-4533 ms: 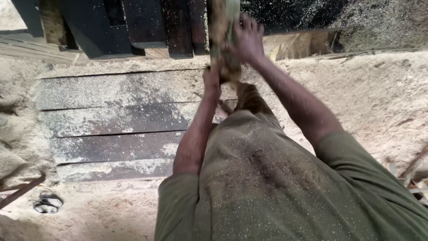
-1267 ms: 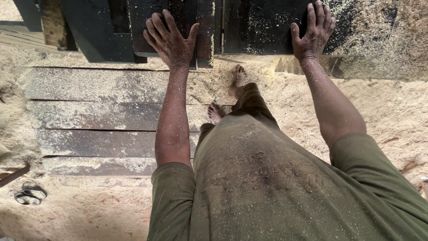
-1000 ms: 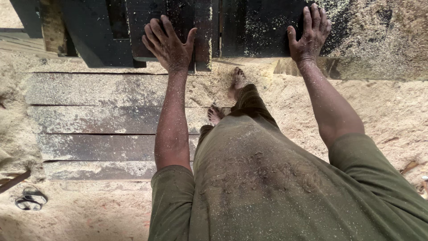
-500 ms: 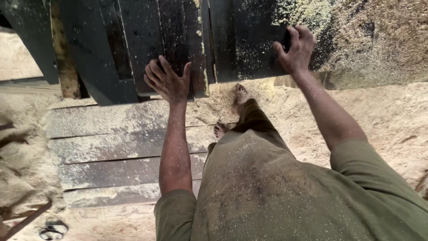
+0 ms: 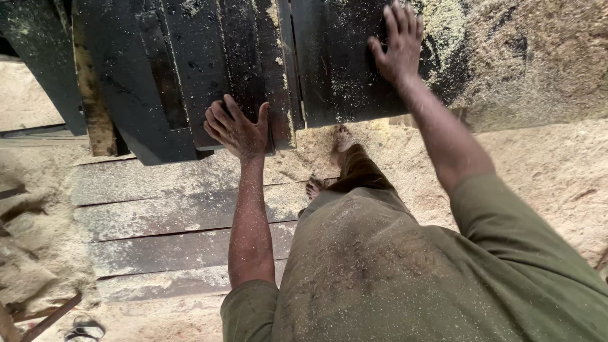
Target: The person operates a large sawmill machine by hand, feeding a piece of lumber into the blade, rotating it to cut different sides, and clearing sawdust from the machine surface.
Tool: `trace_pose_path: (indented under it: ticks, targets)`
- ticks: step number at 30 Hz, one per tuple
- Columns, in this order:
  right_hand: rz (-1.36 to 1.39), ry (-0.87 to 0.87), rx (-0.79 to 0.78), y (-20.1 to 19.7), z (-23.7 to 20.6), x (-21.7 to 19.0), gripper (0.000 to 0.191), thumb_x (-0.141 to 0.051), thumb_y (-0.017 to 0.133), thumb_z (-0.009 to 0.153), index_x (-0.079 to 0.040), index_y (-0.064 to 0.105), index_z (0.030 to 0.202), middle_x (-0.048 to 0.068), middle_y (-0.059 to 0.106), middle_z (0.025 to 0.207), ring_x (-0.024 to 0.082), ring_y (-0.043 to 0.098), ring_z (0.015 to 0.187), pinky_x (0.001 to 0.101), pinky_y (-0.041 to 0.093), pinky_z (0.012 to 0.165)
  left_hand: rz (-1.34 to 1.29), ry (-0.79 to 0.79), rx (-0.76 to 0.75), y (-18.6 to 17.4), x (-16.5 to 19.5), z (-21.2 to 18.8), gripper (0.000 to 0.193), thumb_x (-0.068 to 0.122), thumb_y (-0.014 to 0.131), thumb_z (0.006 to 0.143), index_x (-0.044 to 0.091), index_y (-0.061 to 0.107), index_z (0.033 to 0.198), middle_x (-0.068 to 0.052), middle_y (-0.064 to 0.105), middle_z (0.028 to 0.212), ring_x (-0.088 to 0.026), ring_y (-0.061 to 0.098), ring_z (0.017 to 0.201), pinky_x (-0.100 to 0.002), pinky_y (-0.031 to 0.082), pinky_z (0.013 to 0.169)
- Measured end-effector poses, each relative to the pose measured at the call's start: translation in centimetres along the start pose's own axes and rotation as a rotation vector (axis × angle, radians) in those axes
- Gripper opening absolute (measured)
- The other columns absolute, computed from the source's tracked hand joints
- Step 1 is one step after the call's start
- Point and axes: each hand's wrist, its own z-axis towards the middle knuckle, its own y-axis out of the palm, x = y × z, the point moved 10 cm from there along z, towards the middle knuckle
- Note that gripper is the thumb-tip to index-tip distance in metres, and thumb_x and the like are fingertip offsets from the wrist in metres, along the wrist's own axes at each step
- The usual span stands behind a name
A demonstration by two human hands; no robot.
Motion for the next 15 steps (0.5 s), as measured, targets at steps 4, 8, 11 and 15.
trace_pose_path:
  ticks: [4, 8, 11, 15]
  targets:
    - [0.028, 0.003, -0.031, 2.4, -4.5, 0.3, 0.084, -0.066, 0.059, 0.112, -0.012, 0.028, 0.168, 0.016, 0.018, 0.176, 0.037, 0.014, 0.162, 0.0558, 0.005, 0.131, -0.011, 0.009, -0.003, 0.2, -0.1, -0.1, 0.09, 0.088, 0.049, 0.098, 0.011, 0.046, 0.144, -0.016, 0.045, 0.137, -0.038, 0.043, 0.133, -0.065, 0.035, 0.113]
    - [0.096, 0.013, -0.067, 2.7, -7.1, -0.1, 0.083, -0.067, 0.06, 0.104, -0.014, 0.036, 0.162, 0.014, 0.025, 0.171, 0.035, 0.019, 0.159, 0.0556, 0.008, 0.13, -0.011, 0.007, -0.001, 0.4, -0.4, -0.2, 0.09, 0.088, 0.05, 0.098, 0.011, 0.045, 0.144, -0.016, 0.045, 0.137, -0.039, 0.043, 0.133, -0.065, 0.035, 0.113]
    - [0.283, 0.008, -0.075, 1.0, -7.9, -0.2, 0.078, -0.064, 0.065, 0.098, -0.013, 0.045, 0.154, 0.017, 0.041, 0.161, 0.037, 0.035, 0.15, 0.0569, 0.025, 0.125, -0.012, 0.006, 0.013, 0.3, -0.4, -0.2, 0.09, 0.087, 0.05, 0.099, 0.011, 0.045, 0.146, -0.016, 0.045, 0.138, -0.039, 0.042, 0.134, -0.065, 0.035, 0.113]
    - [0.525, 0.014, 0.047, -2.4, -6.8, 2.3, 0.059, -0.048, 0.066, 0.109, -0.008, 0.051, 0.15, 0.019, 0.059, 0.148, 0.035, 0.055, 0.141, 0.0517, 0.047, 0.121, -0.019, 0.014, 0.009, 0.3, -0.4, -0.1, 0.089, 0.087, 0.049, 0.099, 0.011, 0.044, 0.146, -0.017, 0.044, 0.138, -0.039, 0.042, 0.134, -0.065, 0.035, 0.113]
